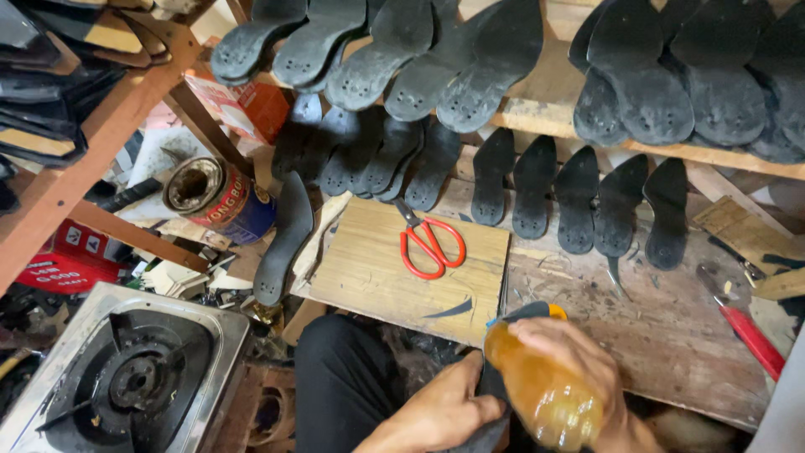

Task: The person applies a liquid from a plastic bottle onto black shoe insoles, then places a white sheet on each insole and trims the sheet with scissors to match the insole shape. The person handles insoles one at a time and sets trimmed insoles aside.

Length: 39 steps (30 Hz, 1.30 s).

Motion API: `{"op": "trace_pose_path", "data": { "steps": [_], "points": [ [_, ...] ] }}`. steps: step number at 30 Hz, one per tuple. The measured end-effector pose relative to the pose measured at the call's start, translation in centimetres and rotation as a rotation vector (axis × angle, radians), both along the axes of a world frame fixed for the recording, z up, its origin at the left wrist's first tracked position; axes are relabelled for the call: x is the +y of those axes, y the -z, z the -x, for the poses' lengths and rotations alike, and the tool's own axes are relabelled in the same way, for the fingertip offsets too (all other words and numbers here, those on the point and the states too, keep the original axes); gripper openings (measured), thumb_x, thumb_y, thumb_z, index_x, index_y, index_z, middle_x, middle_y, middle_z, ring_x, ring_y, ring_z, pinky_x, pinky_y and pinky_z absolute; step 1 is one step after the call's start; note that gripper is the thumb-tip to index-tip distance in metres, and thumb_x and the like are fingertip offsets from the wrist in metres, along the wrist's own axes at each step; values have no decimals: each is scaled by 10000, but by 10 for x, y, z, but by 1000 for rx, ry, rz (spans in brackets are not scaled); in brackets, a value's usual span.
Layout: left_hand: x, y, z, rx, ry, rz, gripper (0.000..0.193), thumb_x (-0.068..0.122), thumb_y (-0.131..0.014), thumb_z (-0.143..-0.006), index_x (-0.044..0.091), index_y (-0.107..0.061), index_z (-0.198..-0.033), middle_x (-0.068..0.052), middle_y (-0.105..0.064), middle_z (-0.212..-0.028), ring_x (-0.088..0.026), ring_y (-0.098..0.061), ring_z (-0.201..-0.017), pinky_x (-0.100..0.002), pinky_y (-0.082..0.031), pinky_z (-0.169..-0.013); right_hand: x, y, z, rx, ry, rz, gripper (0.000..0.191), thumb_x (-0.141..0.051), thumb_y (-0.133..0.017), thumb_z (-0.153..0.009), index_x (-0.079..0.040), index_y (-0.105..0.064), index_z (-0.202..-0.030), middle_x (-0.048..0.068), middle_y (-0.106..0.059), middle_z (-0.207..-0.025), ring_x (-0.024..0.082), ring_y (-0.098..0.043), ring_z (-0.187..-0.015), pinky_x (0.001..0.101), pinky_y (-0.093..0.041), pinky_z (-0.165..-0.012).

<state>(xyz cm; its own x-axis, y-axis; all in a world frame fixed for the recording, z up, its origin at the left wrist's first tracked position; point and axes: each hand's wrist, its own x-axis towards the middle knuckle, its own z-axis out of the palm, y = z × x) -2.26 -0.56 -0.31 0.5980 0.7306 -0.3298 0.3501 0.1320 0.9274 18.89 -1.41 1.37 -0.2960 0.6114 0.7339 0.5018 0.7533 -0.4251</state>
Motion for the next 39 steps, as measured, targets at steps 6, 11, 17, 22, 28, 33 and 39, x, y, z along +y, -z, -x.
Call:
{"op": "trace_pose_path", "data": {
  "steps": [6,11,17,22,28,33,39],
  "points": [
    [-6,9,-2,-140,-63,168,540,155,-677,-797,-40,-570,-1289,-155,-696,-1098,-218,-658,-1034,-328,-510,-919,6,-2,-20,135,484,376,422,-52,-834,-765,0,-673,-1151,110,-763,-984,178,-744,-858,347,-593,-761],
    [-3,14,-4,-367,-146,313,592,73,-677,-784,-7,-533,-1353,-59,-689,-1192,-130,-625,-1095,-264,-488,-957,-1,6,-20,124,288,484,375,-21,-825,-742,-9,-712,-1099,95,-778,-978,172,-744,-866,304,-583,-755],
    [-7,13,-2,-205,-59,273,545,63,-657,-830,-47,-539,-1350,-100,-675,-1158,-166,-614,-1083,-282,-481,-958,1,19,-24,123,431,265,479,-66,-848,-761,0,-655,-1195,70,-757,-1070,116,-731,-947,290,-589,-822],
    [-8,11,1,-349,-107,376,626,36,-628,-816,-7,-495,-1426,-57,-679,-1252,-139,-607,-1166,-263,-455,-1026,-9,19,-29,308,437,442,464,-20,-824,-779,-21,-659,-1212,74,-761,-1078,136,-733,-960,309,-587,-839],
    [-5,15,-3,-460,-159,402,668,-13,-620,-800,4,-465,-1449,-26,-647,-1349,-123,-576,-1255,-259,-441,-1077,-17,24,-23,131,118,196,498,-78,-849,-737,-61,-647,-1191,46,-732,-1095,146,-728,-994,293,-588,-873],
    [-7,19,-1,-409,-104,359,679,-15,-613,-806,22,-472,-1470,-46,-649,-1316,-138,-570,-1221,-258,-426,-1056,-15,24,-36,173,433,280,455,-28,-827,-770,-41,-655,-1191,70,-751,-1060,171,-739,-942,297,-587,-845],
    [-3,16,-2,-463,-143,431,643,4,-617,-797,16,-505,-1431,-27,-677,-1281,-127,-600,-1185,-257,-447,-1042,-24,29,-33,201,117,397,552,-30,-823,-720,-10,-606,-1228,102,-723,-1100,217,-717,-1005,337,-567,-869]
  ]
}}
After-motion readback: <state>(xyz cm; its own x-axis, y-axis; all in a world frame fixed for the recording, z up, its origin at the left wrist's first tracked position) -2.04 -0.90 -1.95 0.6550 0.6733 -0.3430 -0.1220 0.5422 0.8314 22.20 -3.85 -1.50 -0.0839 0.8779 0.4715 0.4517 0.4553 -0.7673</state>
